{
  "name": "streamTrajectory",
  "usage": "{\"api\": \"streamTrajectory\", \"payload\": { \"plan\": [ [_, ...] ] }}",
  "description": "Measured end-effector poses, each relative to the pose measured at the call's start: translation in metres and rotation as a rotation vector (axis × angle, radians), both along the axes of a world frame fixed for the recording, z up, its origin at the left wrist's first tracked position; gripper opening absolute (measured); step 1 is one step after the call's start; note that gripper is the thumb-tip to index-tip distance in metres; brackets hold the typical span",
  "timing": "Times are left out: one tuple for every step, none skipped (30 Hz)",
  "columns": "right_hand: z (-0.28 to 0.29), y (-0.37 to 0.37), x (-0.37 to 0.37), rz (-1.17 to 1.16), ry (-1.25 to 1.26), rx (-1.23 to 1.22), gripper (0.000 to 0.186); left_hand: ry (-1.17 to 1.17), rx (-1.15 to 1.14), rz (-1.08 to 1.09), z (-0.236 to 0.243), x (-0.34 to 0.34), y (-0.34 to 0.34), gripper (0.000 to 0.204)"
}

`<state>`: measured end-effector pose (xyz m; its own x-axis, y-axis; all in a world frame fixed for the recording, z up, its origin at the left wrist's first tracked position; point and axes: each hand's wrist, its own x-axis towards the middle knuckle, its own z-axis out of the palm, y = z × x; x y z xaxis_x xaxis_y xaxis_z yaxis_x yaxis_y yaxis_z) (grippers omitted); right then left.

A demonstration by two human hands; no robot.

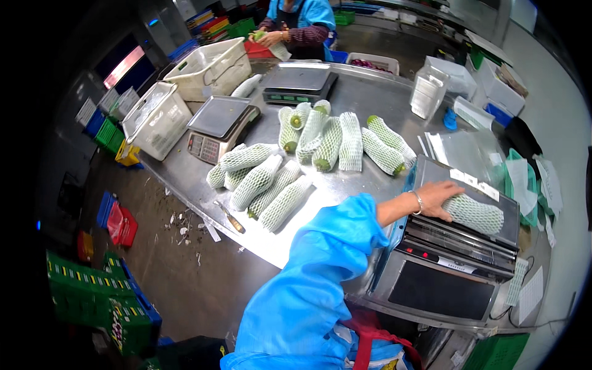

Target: The person wraps mesh-bagged cucumbers in plastic film using a heat-sealing machine. They place the mesh bag on the machine, pull a sheet of plastic over it, and press the machine to seal the package. The sealed items are then placed into a green crate. The person also applies labels to the packages and stacks the crates.

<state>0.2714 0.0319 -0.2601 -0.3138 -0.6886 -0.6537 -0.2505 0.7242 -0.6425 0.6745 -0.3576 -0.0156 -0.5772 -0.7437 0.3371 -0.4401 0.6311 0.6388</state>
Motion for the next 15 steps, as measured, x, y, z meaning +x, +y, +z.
{"api": "streamTrajectory", "payload": {
  "plan": [
    [-0.004, 0.009, -0.013, 0.474, 0.308, -0.211, 0.028, 0.071, -0.167, 0.026, -0.002, -0.001, 0.002, 0.076],
    [-0.007, 0.023, -0.021, 0.821, 0.706, -0.441, 0.028, 0.140, -0.283, 0.029, -0.008, -0.003, 0.000, 0.069],
    [-0.005, 0.037, -0.020, 0.826, 0.874, -0.507, 0.029, 0.175, -0.223, 0.001, 0.016, -0.001, 0.013, 0.065],
    [-0.016, 0.032, -0.020, 0.369, 0.280, -0.566, 0.025, 0.204, -0.187, 0.015, 0.018, 0.008, 0.018, 0.062],
    [0.060, -0.002, 0.027, -0.239, -0.329, -0.204, 0.028, 0.200, 0.014, 0.057, 0.042, 0.016, 0.043, 0.056],
    [0.039, 0.016, 0.014, -0.250, -0.231, -0.196, 0.030, 0.225, 0.221, 0.095, 0.064, 0.015, 0.061, 0.050],
    [0.057, 0.010, 0.016, -0.162, -0.084, -0.173, 0.024, 0.142, 0.017, 0.107, 0.067, 0.017, 0.072, 0.043],
    [0.067, 0.010, 0.009, -0.042, 0.088, -0.125, 0.024, 0.205, 0.071, 0.088, 0.071, 0.015, 0.086, 0.039],
    [0.056, 0.021, -0.005, -0.040, 0.170, -0.021, 0.028, 0.243, 0.085, 0.054, 0.069, 0.016, 0.096, 0.041],
    [0.054, 0.028, -0.018, -0.087, 0.212, 0.025, 0.029, 0.343, 0.168, 0.048, 0.072, 0.006, 0.115, 0.044],
    [0.059, 0.036, -0.033, -0.174, 0.292, 0.062, 0.032, 0.354, 0.215, 0.026, 0.071, -0.010, 0.131, 0.049],
    [0.047, 0.058, -0.058, -0.240, 0.308, 0.037, 0.034, 0.384, 0.237, -0.033, 0.064, -0.029, 0.148, 0.051],
    [0.037, 0.078, -0.081, -0.213, 0.519, -0.034, 0.036, 0.483, 0.449, -0.106, 0.057, -0.057, 0.171, 0.049],
    [0.033, 0.096, -0.107, -0.341, 0.522, -0.016, 0.035, 0.494, 0.554, -0.200, 0.044, -0.084, 0.190, 0.047],
    [0.036, 0.111, -0.130, -0.464, 0.534, -0.003, 0.035, 0.371, 0.644, -0.315, 0.037, -0.107, 0.206, 0.044]
  ]
}}
